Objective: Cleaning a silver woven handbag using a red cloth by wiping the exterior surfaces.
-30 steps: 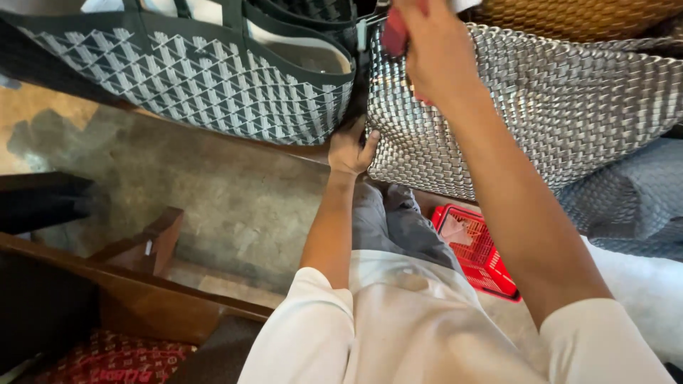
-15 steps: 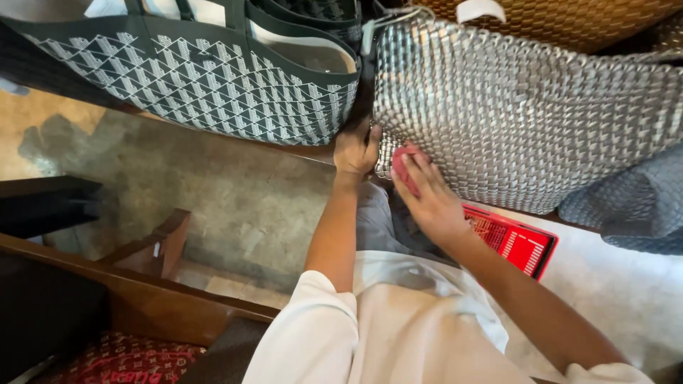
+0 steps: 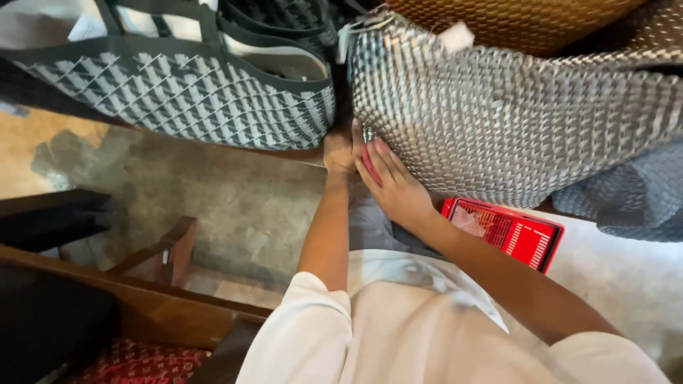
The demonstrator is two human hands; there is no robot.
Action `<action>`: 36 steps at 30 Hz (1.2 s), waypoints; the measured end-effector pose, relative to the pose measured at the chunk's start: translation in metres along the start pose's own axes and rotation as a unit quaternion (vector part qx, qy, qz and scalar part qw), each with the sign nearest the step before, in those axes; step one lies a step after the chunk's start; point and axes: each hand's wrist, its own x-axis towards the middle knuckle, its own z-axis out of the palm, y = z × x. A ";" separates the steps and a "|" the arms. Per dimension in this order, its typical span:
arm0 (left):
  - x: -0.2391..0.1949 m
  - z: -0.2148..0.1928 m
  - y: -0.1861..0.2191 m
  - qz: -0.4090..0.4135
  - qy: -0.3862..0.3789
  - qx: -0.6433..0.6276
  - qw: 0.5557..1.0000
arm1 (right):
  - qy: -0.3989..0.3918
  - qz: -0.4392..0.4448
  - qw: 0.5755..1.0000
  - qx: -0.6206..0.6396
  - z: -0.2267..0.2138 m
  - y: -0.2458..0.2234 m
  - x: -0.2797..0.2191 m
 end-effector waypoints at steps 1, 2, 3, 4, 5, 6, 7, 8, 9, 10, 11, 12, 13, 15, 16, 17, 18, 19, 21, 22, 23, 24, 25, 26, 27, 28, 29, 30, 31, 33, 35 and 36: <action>0.001 -0.001 0.002 0.005 -0.001 -0.001 1.000 | 0.000 0.003 1.000 -0.004 -0.006 0.003 -0.012; 0.001 -0.002 0.005 0.014 0.007 0.011 1.000 | -0.021 0.004 1.000 0.016 -0.011 0.006 -0.025; -0.002 -0.003 0.006 0.021 0.014 0.023 0.999 | -0.045 0.007 0.998 0.038 -0.019 0.006 -0.040; -0.003 -0.005 0.011 0.024 0.010 0.022 0.999 | -0.047 0.010 0.998 0.035 -0.021 0.017 -0.054; -0.004 -0.008 0.015 0.033 0.034 0.030 0.998 | -0.064 0.002 0.998 0.008 -0.023 0.030 -0.069; -0.004 -0.011 0.019 0.042 0.057 0.037 0.997 | -0.081 -0.006 0.996 -0.020 -0.025 0.042 -0.082; -0.006 -0.030 0.041 0.044 0.059 0.035 0.997 | -0.081 -0.007 0.996 -0.023 -0.037 0.059 -0.069; -0.008 -0.051 0.062 0.041 0.059 0.033 0.997 | -0.013 0.006 0.998 -0.060 -0.050 0.076 -0.056; -0.014 -0.072 0.082 0.035 0.058 0.033 0.997 | 0.055 0.018 0.994 -0.093 -0.063 0.091 -0.044; -0.008 -0.046 0.058 0.034 0.058 0.032 0.997 | 0.054 0.017 0.994 -0.093 -0.095 0.090 -0.018; -0.003 -0.022 0.033 0.061 0.063 -0.005 0.996 | 0.055 0.282 0.931 0.226 -0.125 0.088 0.008; 0.002 0.003 0.008 0.088 0.068 -0.043 0.993 | 0.040 0.495 0.704 0.507 -0.156 0.087 0.033; -0.001 -0.010 0.021 0.089 0.068 -0.041 0.993 | 0.041 0.495 0.704 0.508 -0.127 0.095 0.006; -0.007 -0.034 0.049 0.046 0.081 0.067 0.993 | 0.198 0.294 0.932 0.075 -0.070 0.112 -0.051; -0.005 -0.020 0.035 0.047 0.080 0.068 0.993 | 0.199 0.296 0.931 0.075 -0.071 0.098 -0.026; -0.002 -0.007 0.020 0.023 0.069 0.051 0.996 | 0.230 0.466 0.780 0.350 -0.071 0.083 -0.001; 0.001 0.007 0.006 -0.001 0.057 0.034 0.998 | 0.230 0.572 0.529 0.583 -0.071 0.070 0.023; 0.002 0.004 0.007 0.004 0.055 0.034 0.998 | 0.235 0.574 0.528 0.580 -0.064 0.056 0.039; 0.001 0.000 0.008 -0.015 0.039 0.057 0.997 | 0.174 0.340 0.713 0.588 -0.050 0.029 0.068; -0.004 0.001 0.012 -0.012 0.033 0.057 0.998 | 0.175 0.346 0.713 0.585 -0.025 0.025 0.071; -0.005 -0.001 0.016 -0.003 0.037 0.057 0.998 | 0.146 0.278 0.891 0.329 0.002 0.022 0.078; -0.006 -0.004 0.019 0.006 0.041 0.057 0.998 | 0.100 0.183 0.977 0.040 0.029 0.018 0.086; -0.002 -0.007 0.023 0.011 0.043 0.057 0.997 | 0.104 0.184 0.977 0.036 0.031 0.027 0.089; 0.002 -0.011 0.026 0.023 0.053 0.055 0.997 | 0.117 0.157 0.980 0.036 0.034 0.035 0.092; 0.000 -0.012 0.028 0.031 0.059 0.052 0.996 | 0.125 0.130 0.983 0.039 0.036 0.040 0.091; -0.002 -0.013 0.029 0.031 0.058 0.051 0.997 | 0.124 0.130 0.983 0.037 0.030 0.046 0.083; -0.002 -0.014 0.030 0.038 0.067 0.048 0.996 | 0.116 0.130 0.983 0.062 0.024 0.051 0.076; -0.003 -0.015 0.030 0.045 0.076 0.044 0.995 | 0.107 0.130 0.982 0.087 0.019 0.057 0.069; -0.002 -0.012 0.026 0.043 0.078 0.044 0.995 | 0.107 0.128 0.982 0.088 -0.024 0.062 0.085; -0.002 -0.006 0.017 0.041 0.065 0.054 0.996 | -0.069 0.500 0.699 0.507 -0.123 0.083 0.106; 0.002 0.001 0.006 0.041 0.049 0.037 0.997 | -0.054 0.595 0.648 0.473 -0.131 0.105 0.085; 0.004 0.006 0.002 0.043 0.034 0.020 0.998 | -0.036 0.682 0.589 0.431 -0.136 0.117 0.074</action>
